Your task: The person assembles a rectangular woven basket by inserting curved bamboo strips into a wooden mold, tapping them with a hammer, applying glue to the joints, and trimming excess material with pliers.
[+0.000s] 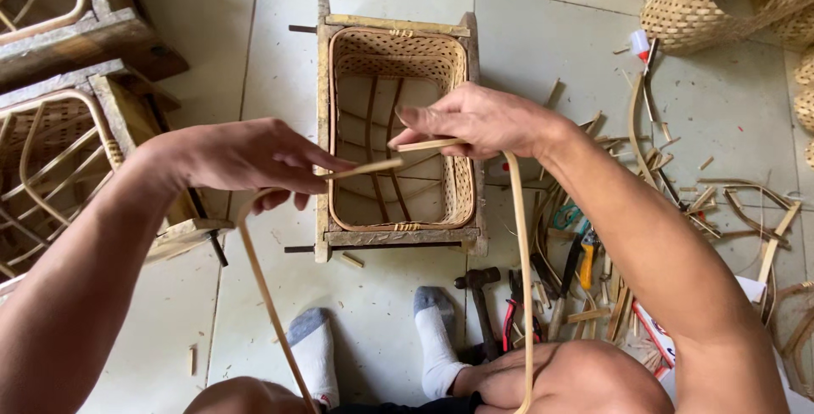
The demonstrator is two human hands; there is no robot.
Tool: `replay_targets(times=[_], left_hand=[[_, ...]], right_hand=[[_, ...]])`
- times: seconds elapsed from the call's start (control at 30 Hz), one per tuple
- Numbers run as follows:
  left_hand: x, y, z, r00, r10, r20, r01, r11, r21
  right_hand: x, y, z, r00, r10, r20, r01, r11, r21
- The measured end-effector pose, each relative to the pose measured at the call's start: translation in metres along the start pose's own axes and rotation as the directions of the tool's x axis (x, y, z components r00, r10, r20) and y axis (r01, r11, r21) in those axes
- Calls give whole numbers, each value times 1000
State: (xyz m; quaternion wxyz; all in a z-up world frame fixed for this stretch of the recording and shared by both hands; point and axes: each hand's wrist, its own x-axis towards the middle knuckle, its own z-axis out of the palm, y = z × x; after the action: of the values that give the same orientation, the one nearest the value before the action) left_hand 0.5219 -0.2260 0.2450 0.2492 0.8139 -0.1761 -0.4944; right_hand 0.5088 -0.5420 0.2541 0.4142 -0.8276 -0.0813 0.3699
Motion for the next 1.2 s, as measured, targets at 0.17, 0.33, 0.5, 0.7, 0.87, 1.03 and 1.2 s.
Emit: replay_targets(times=[0.17, 0.33, 0.5, 0.7, 0.87, 1.03, 1.2], left_hand=[[-49, 4, 29, 910, 42, -412, -109, 984, -141], [-78, -64, 147, 613, -146, -777, -624, 514, -589], [-20, -109, 162, 607, -133, -783, -509, 692, -512], [130, -48, 57, 325, 274, -905, -548, 835, 56], [206, -65, 27, 266, 483, -834, -259, 869, 421], [233, -80, 40, 463, 382, -800, -120, 921, 370], [242, -83, 46, 532, 364, -765, 13, 899, 437]], right_hand=[[-61, 40, 28, 730, -255, -635, 365, 930, 45], [-150, 115, 86, 861, 120, -494, 66, 938, 342], [-144, 152, 81, 761, 53, -646, 163, 949, 270], [4, 164, 29, 363, -163, -917, 313, 949, -45], [92, 198, 27, 201, -259, -945, 427, 891, -154], [126, 220, 52, 184, -391, -902, 305, 895, -325], [132, 229, 64, 366, -354, -861, 166, 935, -314]])
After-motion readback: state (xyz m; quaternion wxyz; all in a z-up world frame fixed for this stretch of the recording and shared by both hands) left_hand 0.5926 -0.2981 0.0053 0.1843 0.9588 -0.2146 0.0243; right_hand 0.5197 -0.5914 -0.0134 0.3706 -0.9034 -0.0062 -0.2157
